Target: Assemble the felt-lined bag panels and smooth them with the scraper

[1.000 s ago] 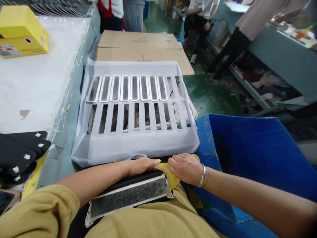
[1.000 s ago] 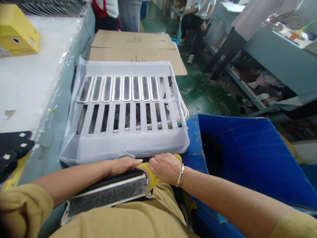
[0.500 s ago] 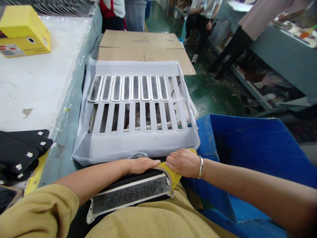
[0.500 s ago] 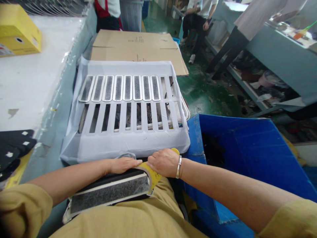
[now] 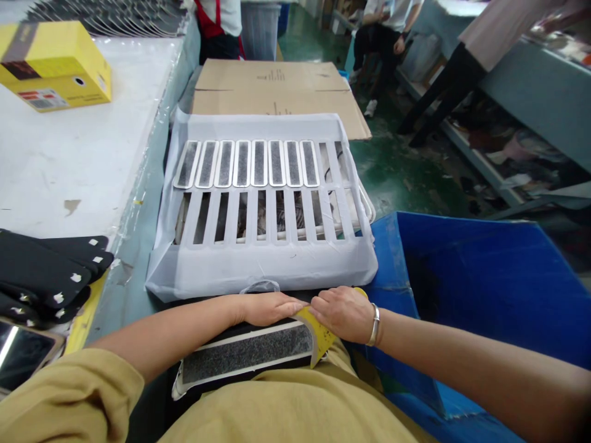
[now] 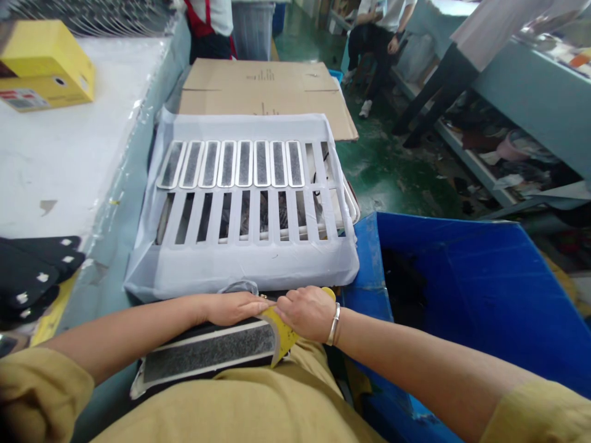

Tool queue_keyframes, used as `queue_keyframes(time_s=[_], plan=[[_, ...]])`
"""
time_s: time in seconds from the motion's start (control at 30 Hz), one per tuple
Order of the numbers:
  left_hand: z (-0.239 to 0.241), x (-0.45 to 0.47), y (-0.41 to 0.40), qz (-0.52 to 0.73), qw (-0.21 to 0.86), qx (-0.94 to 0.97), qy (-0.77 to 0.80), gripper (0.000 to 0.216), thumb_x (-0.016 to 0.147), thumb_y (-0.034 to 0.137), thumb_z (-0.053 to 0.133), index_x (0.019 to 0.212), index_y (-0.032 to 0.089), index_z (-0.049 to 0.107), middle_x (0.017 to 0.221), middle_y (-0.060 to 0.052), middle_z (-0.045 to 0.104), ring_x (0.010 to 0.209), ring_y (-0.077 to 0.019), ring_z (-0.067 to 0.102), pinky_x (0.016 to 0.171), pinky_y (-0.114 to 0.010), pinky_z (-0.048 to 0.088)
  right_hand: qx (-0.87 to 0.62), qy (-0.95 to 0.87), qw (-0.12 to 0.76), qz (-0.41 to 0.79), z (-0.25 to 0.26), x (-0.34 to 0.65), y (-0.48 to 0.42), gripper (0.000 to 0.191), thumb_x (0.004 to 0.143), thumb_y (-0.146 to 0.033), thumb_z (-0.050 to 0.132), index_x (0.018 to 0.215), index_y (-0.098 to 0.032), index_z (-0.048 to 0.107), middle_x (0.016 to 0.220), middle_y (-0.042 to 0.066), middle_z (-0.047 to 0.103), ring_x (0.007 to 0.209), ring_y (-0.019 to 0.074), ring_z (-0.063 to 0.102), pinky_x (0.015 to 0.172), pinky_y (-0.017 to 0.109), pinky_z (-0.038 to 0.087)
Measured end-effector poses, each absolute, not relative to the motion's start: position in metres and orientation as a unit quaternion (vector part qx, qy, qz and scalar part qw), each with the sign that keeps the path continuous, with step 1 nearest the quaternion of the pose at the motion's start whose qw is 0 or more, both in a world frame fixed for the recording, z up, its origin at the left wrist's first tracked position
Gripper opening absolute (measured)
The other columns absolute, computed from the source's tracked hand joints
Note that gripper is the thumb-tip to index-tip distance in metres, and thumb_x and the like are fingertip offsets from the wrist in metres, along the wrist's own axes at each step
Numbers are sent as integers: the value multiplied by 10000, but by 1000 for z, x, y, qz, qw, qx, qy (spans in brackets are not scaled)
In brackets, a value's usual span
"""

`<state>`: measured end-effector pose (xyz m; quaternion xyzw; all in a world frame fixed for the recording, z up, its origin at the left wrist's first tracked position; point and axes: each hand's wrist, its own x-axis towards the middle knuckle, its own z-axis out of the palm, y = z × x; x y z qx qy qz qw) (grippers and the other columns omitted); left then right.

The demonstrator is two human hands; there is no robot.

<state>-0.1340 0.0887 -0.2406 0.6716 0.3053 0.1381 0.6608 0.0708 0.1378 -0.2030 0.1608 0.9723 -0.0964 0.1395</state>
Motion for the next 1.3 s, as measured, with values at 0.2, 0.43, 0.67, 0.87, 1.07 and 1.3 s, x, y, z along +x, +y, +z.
queue_keyframes(time_s=[0.2, 0.43, 0.67, 0.87, 1.07, 1.3], plan=[[-230, -132, 82, 97, 625, 686, 360, 533, 909, 518, 259, 1309, 214, 439, 1290, -45, 512, 1135, -190, 486, 993, -261, 317, 212, 957, 145, -137, -187, 73, 126, 302, 931, -309, 318, 845, -185, 580, 702, 41, 643, 588, 146, 570, 510, 254, 288], [-221, -138, 82, 110, 639, 642, 408, 508, 885, 526, 336, 1229, 209, 535, 1287, -25, 522, 1169, -172, 478, 1028, -254, 281, 376, 762, 51, -525, -175, 118, 141, 501, 887, -543, 280, 683, -159, 527, 549, -25, 428, 476, 92, 348, 466, 225, 292], [-224, -132, 81, 119, 668, 565, 469, 446, 758, 468, 560, 1124, 221, 623, 1063, -9, 662, 965, -183, 587, 874, -255, 404, 331, 472, -137, -805, -193, 126, 121, 638, 709, -749, 395, 944, -171, 526, 646, -40, 373, 483, 75, 283, 470, 226, 282], [-216, -123, 83, 113, 648, 554, 510, 410, 706, 421, 589, 1053, 218, 667, 875, 10, 696, 794, -156, 599, 746, -225, 437, 318, 445, -246, -800, -207, 101, 111, 546, 699, -648, 516, 969, -173, 509, 667, -40, 344, 498, 79, 252, 458, 231, 255], [-212, -106, 84, 83, 574, 586, 566, 331, 676, 283, 548, 942, 179, 713, 655, 19, 654, 591, -121, 529, 565, -193, 393, 316, 399, -402, -761, -194, 72, 118, 347, 776, -536, 498, 860, -200, 505, 567, -76, 256, 447, 77, 184, 432, 220, 180], [-202, -92, 58, 107, 433, 657, 608, 314, 792, 322, 439, 895, 199, 708, 690, -17, 663, 599, -136, 537, 571, -210, 374, 252, 374, -370, -812, -194, 38, 118, 400, 779, -607, 438, 766, -211, 490, 490, -98, 184, 397, 72, 130, 384, 203, 159]])
